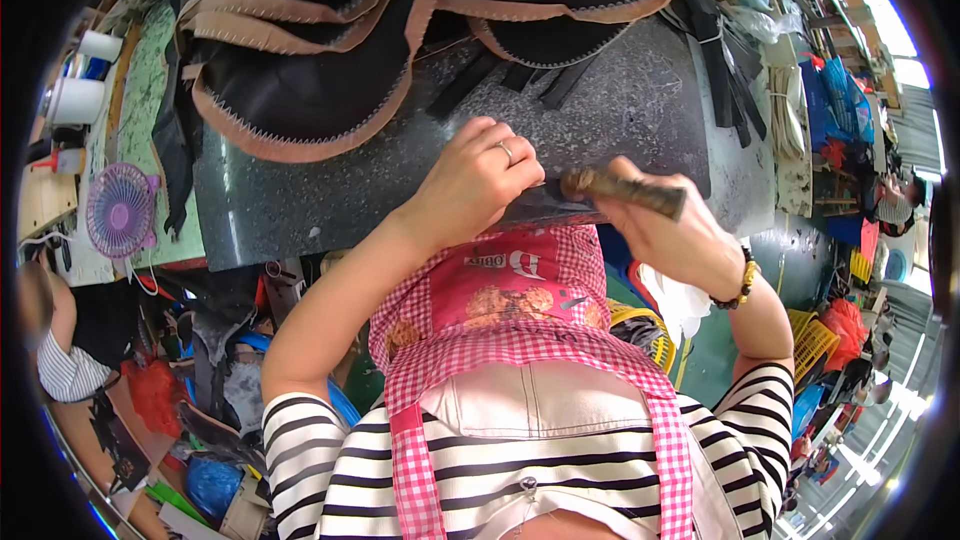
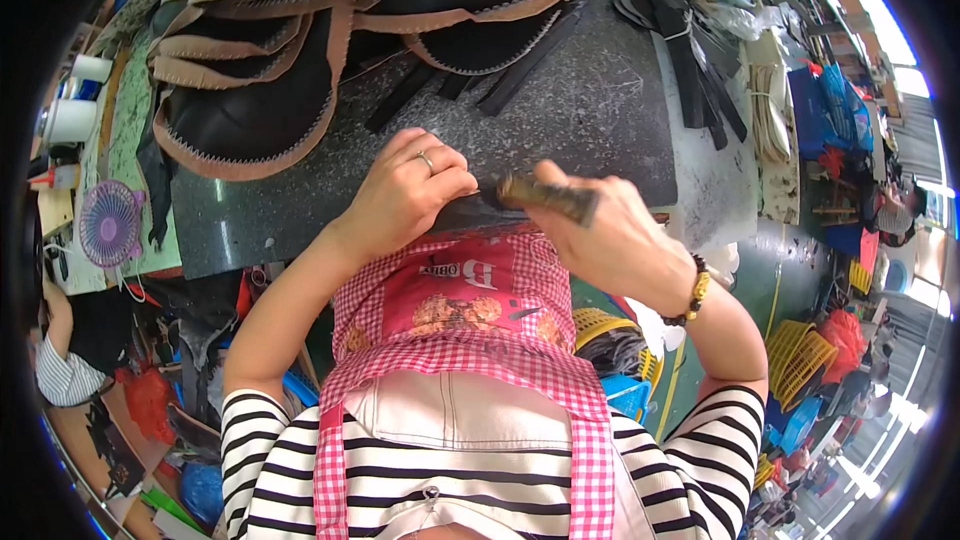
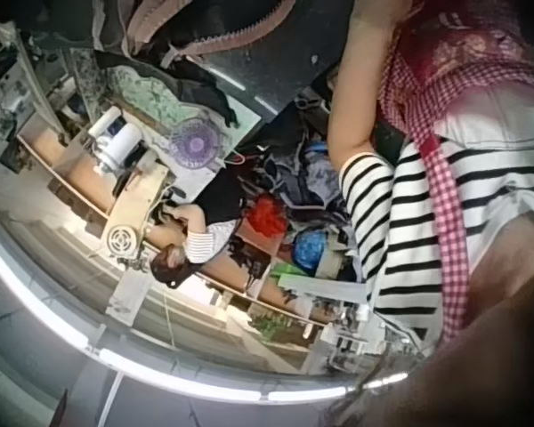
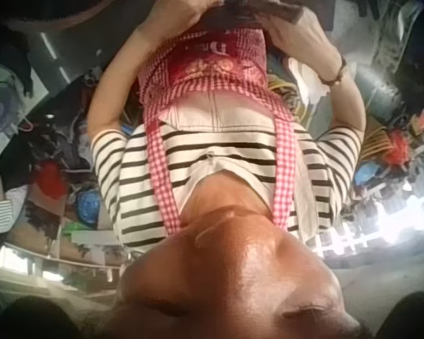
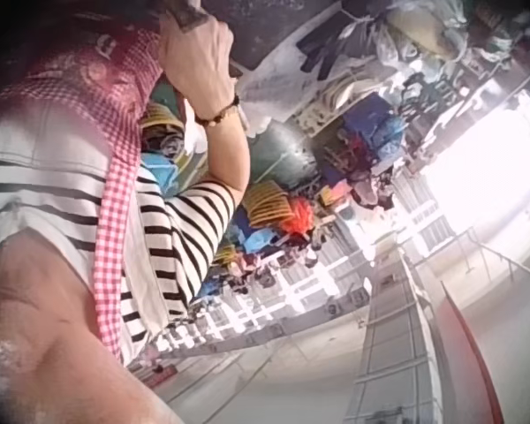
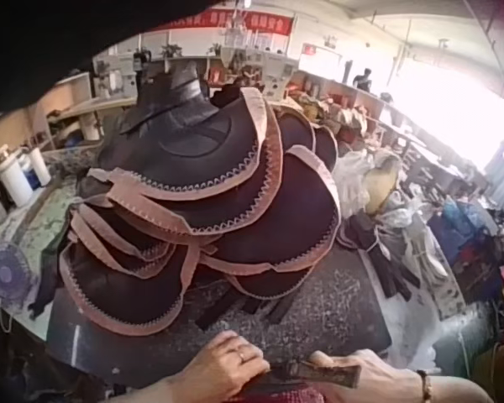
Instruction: The person uses a wooden mallet to tap a black strap onto a shoe sole, then folds and aligns the strap with the sole. They pick up a pair of scissors to trim the strap and continue adjusting the components on the workbench.
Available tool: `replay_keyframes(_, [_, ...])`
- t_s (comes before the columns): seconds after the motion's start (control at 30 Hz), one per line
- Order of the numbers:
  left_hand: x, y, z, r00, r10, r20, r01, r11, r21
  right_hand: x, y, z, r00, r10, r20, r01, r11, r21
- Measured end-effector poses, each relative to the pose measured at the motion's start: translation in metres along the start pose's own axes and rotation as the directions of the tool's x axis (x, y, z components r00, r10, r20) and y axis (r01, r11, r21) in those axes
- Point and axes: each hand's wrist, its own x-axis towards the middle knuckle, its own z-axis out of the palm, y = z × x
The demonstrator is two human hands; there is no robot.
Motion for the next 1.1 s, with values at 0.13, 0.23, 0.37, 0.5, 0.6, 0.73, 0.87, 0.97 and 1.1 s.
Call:
replay_keyframes(0.13, [-0.006,0.006,-0.006,0.998,-0.041,-0.053,0.041,0.999,-0.004,-0.009,-0.001,0.013,0.999,0.002,-0.053,-0.001,1.0,0.01])
replay_keyframes(0.23, [-0.008,0.013,-0.003,0.992,-0.089,-0.092,0.09,0.996,0.011,-0.001,0.016,0.004,0.986,-0.079,-0.149,0.085,0.996,0.035])
replay_keyframes(0.37, [-0.006,0.024,-0.001,0.969,-0.177,-0.172,0.189,0.98,0.056,0.003,0.007,0.015,0.996,-0.054,-0.076,0.06,0.995,0.084])
replay_keyframes(0.5, [-0.019,0.029,0.004,0.933,-0.267,-0.241,0.293,0.953,0.076,0.009,0.001,0.02,0.998,-0.05,-0.046,0.052,0.998,0.044])
replay_keyframes(0.6, [-0.02,0.033,0.009,0.928,-0.243,-0.283,0.287,0.949,0.126,0.013,0.012,0.019,0.99,-0.108,-0.091,0.112,0.993,0.042])
replay_keyframes(0.73, [-0.022,0.036,0.012,0.947,-0.147,-0.285,0.226,0.935,0.272,0.02,0.004,0.006,0.993,0.027,-0.114,-0.016,0.995,0.096])
replay_keyframes(0.87, [-0.024,0.039,0.011,0.973,-0.107,-0.202,0.179,0.908,0.378,0.021,0.001,0.011,0.998,-0.053,-0.012,0.054,0.997,0.055])
replay_keyframes(0.97, [-0.023,0.039,0.009,0.978,-0.089,-0.191,0.16,0.901,0.403,0.025,0.008,0.011,0.972,-0.155,-0.179,0.166,0.985,0.046])
replay_keyframes(1.1, [-0.02,0.027,0.0,0.994,-0.043,-0.104,0.078,0.926,0.369,0.026,0.009,0.01,0.992,-0.12,-0.024,0.121,0.99,0.069])
